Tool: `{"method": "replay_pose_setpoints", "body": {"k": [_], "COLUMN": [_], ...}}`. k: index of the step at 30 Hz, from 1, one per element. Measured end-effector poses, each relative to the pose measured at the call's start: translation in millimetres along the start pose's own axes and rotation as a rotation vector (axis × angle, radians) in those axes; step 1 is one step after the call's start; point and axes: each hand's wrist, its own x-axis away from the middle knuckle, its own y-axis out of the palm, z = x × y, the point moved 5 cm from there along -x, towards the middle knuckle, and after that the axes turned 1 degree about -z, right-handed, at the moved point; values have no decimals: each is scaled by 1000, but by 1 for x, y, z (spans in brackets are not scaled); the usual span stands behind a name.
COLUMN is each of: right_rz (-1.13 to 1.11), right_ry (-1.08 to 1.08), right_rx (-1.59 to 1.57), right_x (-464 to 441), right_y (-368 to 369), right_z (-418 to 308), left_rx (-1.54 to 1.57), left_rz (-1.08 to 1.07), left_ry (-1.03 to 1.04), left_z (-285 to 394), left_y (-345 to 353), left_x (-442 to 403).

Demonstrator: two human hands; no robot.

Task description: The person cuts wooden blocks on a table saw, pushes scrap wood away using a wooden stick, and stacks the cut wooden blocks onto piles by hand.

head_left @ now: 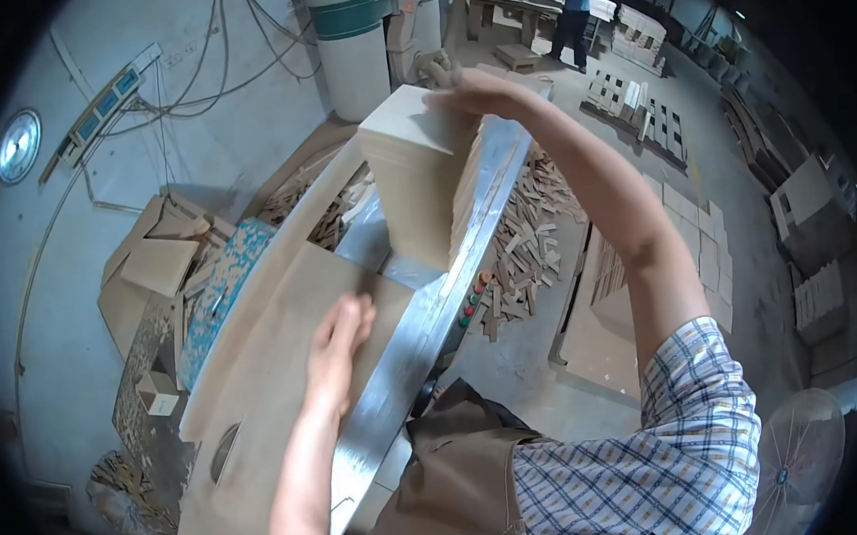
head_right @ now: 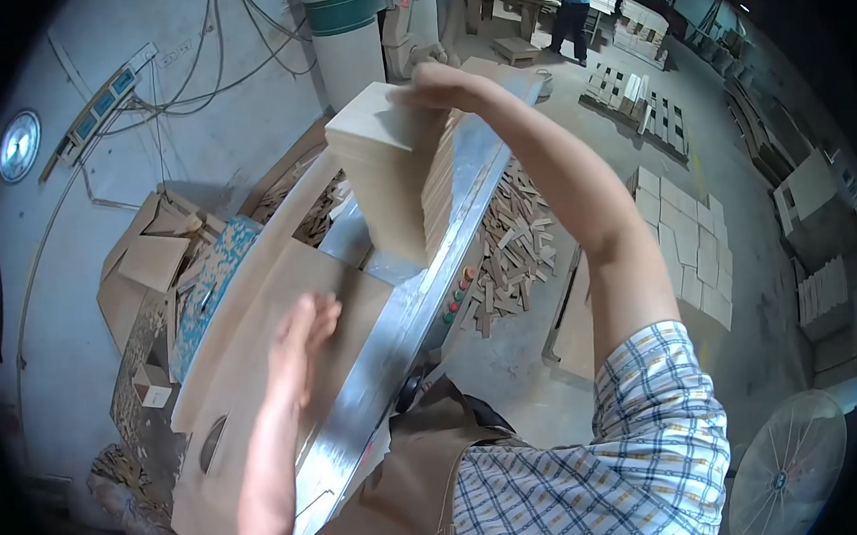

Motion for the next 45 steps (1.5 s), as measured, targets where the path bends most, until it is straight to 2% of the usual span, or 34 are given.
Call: {"method": "replay_pose_setpoints", "body": {"k": [1, 4, 6, 12, 14, 17, 22, 24, 25, 28, 29, 30, 31, 32, 33, 34, 36, 37, 38, 40, 42, 43, 44, 45], "right_rz": [-329, -406, -437, -418, -370, -380, -336, -341, -274, -214, -275, -204, -174, -263, -214, -289, -481, -597, -741, -917, -1282, -1408, -1530, -1592], "right_ry": [135, 73, 92, 161, 71, 130, 81, 56, 45, 4, 41, 85, -36, -30, -52, -58, -22, 25, 71, 115, 124, 181, 255, 193], "right_rx": [-243, -291, -270, -252, -330, -250, -308, -335, -327, -468, -346, -406, -544, -723, -778, -811, -912, -973, -916, -797, -846, -957, -1062, -1068], "right_x": [-7, -3, -1, 1, -4, 8, -4, -3, 0, 21, 23, 27, 48, 62, 74, 85, 106, 110, 109, 93, 136, 169, 197, 208], "right_y": [19, 16, 11, 12, 18, 1, 10, 15, 8, 0, 1, 14, 5, 12, 23, 40, 100, 147, 191, 308, 344, 344, 341, 354], "right_z": [20, 19, 14, 17, 21, 4, 7, 3, -4, -34, -40, -37, -67, -81, -97, -105, -123, -139, -128, -90, -163, -196, -228, -244], "left_rx": [-25, -65, -66, -80, -213, -264, -291, -192, -183, 109, 219, 279, 306, 290, 303, 315, 57, 349, 267, 405, 302, 324, 409, 501], "left_rz": [-32, -91, -56, -76, -40, -17, 2, 11, 33, 70, 18, 63, 65, 54, 41, 94, 383, 348, 432, 486, 725, 800, 750, 681], "left_ry": [8, -16, -70, -187, -179, -175, -150, -93, -90, 11, 81, 100, 59, 88, 73, 122, 217, 184, 159, 248, 78, 90, 44, 3], "left_z": [23, 63, 79, 89, 86, 96, 104, 105, 103, 97, 101, 99, 88, 81, 64, 51, -7, -28, -50, -104, -155, -177, -203, -226], "left_y": [22, 74, 103, 144, 141, 143, 135, 128, 123, 102, 97, 87, 73, 60, 46, 31, -21, -25, -33, -47, -71, -81, -84, -79], "left_x": [-23, -97, -133, -182, -188, -179, -177, -179, -181, -172, -157, -142, -132, -115, -101, -84, -38, -22, -3, 12, 55, 72, 83, 93]}}
